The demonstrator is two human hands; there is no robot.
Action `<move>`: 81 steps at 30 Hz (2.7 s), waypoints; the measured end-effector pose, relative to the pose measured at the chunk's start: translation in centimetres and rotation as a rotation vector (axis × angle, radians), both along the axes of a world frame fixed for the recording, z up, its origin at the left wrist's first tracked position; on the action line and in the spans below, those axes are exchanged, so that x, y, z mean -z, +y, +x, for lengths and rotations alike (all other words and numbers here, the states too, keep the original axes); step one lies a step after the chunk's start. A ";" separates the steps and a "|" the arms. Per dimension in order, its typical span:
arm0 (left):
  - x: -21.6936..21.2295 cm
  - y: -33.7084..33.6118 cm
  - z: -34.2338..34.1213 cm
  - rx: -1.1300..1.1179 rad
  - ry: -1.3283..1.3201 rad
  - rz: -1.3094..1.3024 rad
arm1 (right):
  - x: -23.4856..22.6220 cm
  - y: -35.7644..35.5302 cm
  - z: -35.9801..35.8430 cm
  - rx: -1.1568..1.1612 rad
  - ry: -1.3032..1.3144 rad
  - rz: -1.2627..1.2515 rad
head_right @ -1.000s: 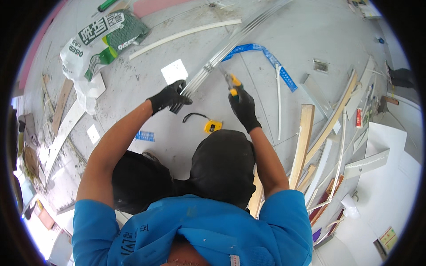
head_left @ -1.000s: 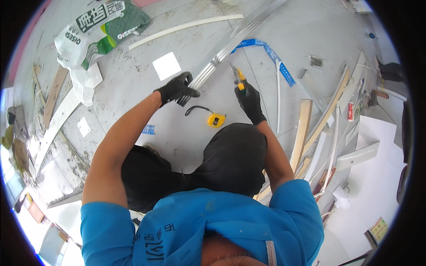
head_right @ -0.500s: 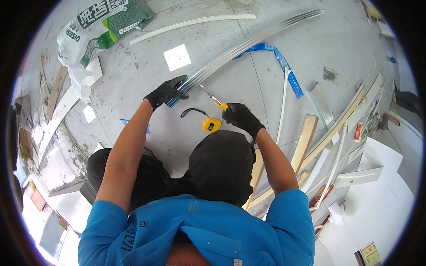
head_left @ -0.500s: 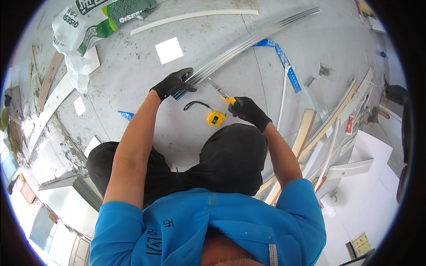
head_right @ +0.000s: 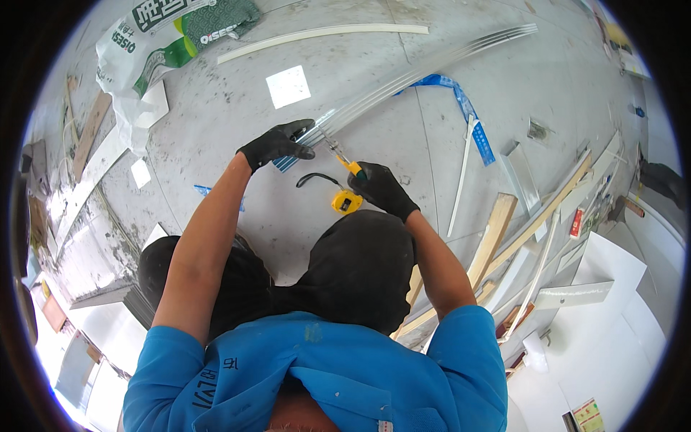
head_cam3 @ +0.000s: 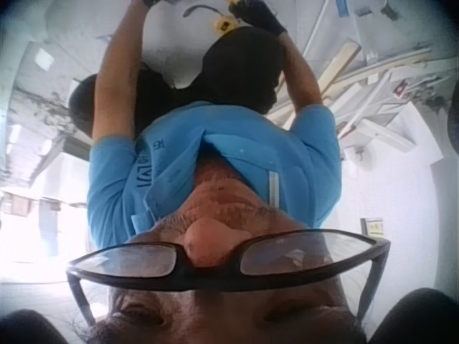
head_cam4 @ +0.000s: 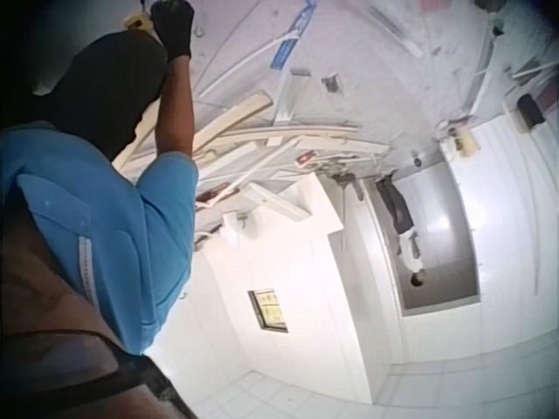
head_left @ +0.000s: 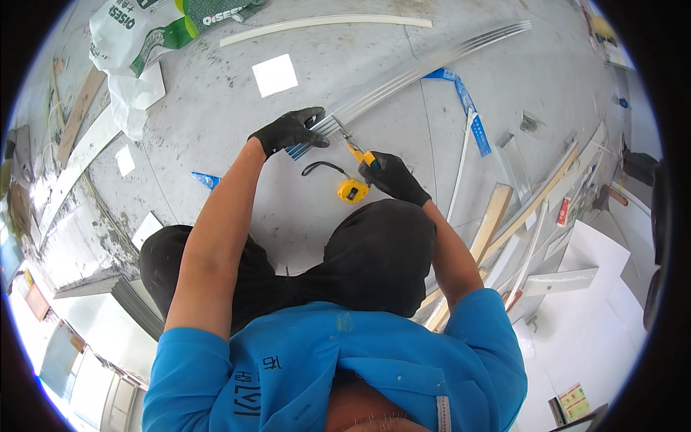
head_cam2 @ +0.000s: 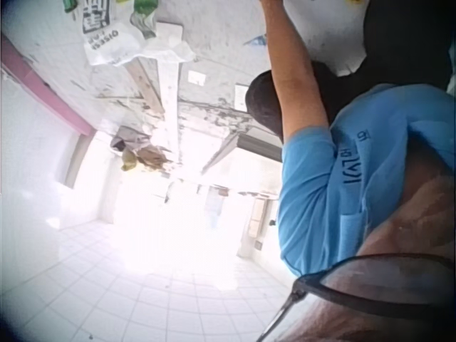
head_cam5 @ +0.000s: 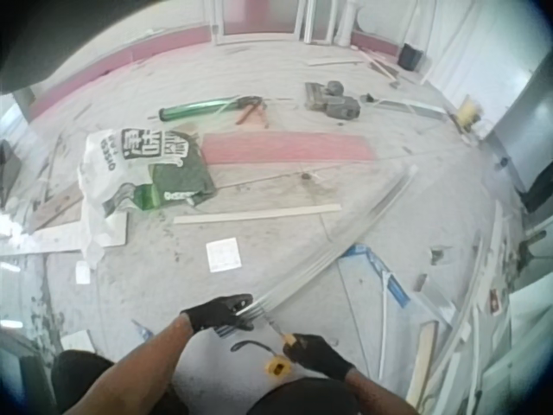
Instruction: The person measures and cuts a metal profile using a tape measure and tin snips. They then apply double-sided tape to the cut piece and use a caulking gun to apply sealant.
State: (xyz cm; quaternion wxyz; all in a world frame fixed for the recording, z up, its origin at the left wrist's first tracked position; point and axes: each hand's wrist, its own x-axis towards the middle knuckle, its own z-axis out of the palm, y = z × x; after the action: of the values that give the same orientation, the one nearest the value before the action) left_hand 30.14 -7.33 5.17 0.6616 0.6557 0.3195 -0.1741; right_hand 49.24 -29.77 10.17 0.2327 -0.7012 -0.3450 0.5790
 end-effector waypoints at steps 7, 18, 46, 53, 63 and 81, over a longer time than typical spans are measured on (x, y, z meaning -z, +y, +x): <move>-0.5 0.0 0.0 0.005 0.007 0.002 | 0.1 0.0 0.3 -0.011 -0.031 0.039; -1.3 0.0 0.2 0.011 0.036 0.074 | 0.4 0.3 0.1 0.004 -0.047 0.018; -1.9 -0.1 -0.1 -0.032 0.050 0.075 | 2.2 0.2 -0.4 -0.135 -0.128 0.057; -1.9 -0.1 0.0 -0.033 0.069 0.085 | 2.9 0.0 -0.2 -0.155 -0.172 0.123; -2.2 -0.1 0.0 -0.027 0.060 0.087 | 3.8 -0.3 -0.2 -0.158 -0.210 0.131; -2.7 0.0 0.1 -0.017 0.095 0.077 | 3.9 -0.1 -0.6 -0.144 -0.194 0.124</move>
State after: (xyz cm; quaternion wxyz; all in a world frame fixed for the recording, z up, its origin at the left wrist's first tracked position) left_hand 30.22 -7.29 7.91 0.6215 0.6687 0.3628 -0.1870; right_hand 48.66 -29.89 6.30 0.1989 -0.7115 -0.4505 0.5012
